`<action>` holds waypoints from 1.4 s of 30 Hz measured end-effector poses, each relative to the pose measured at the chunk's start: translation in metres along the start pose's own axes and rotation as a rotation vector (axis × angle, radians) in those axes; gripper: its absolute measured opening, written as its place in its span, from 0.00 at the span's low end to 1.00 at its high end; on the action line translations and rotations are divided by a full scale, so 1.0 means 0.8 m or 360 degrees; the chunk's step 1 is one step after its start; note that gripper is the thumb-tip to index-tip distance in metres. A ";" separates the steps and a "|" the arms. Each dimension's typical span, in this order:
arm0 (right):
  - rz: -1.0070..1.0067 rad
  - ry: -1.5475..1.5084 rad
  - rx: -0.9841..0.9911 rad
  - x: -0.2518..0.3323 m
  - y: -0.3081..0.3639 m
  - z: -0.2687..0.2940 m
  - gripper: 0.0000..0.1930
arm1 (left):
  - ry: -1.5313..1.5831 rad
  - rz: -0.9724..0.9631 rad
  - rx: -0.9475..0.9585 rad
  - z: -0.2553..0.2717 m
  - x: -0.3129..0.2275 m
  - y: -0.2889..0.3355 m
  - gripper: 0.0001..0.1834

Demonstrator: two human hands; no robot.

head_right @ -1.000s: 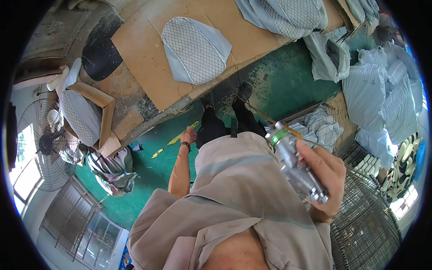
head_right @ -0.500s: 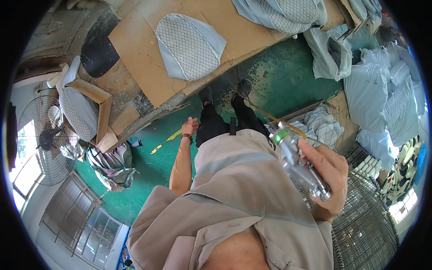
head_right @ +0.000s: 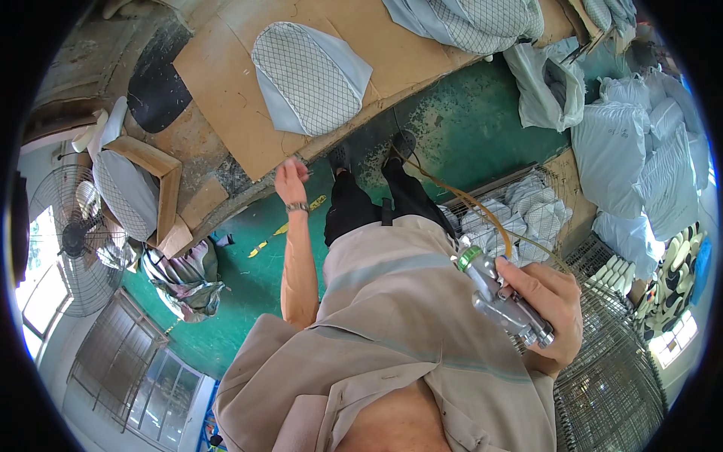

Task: The person applies adhesive to cushion covers using a spray gun and fits and presses the cover pieces together by hand.

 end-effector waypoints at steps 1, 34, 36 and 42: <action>-0.0064 -0.0024 -0.0020 -0.005 0.004 0.003 0.35 | -0.0047 -0.0054 -0.0033 -0.013 -0.032 -0.014 0.17; -0.0061 -0.0058 -0.0131 0.051 -0.028 -0.021 0.35 | -0.0586 -0.0140 0.0208 -0.066 -0.161 -0.305 0.22; -0.0111 -0.0046 -0.0241 0.047 -0.034 -0.026 0.35 | -0.0461 -0.0236 0.0136 -0.041 -0.153 -0.304 0.23; 0.0083 -0.0042 -0.0115 0.070 -0.047 -0.024 0.31 | 0.0326 -0.0129 -0.0192 -0.032 -0.122 -0.229 0.18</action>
Point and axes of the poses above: each hand's wrist, its own y-axis away from the middle knuckle, its own z-axis out of the back of the hand, x = y × z, the point moved 3 cm from there along -y, towards the middle knuckle, and after that the axes turned 4 degrees about -x, right-handed, at the moved point
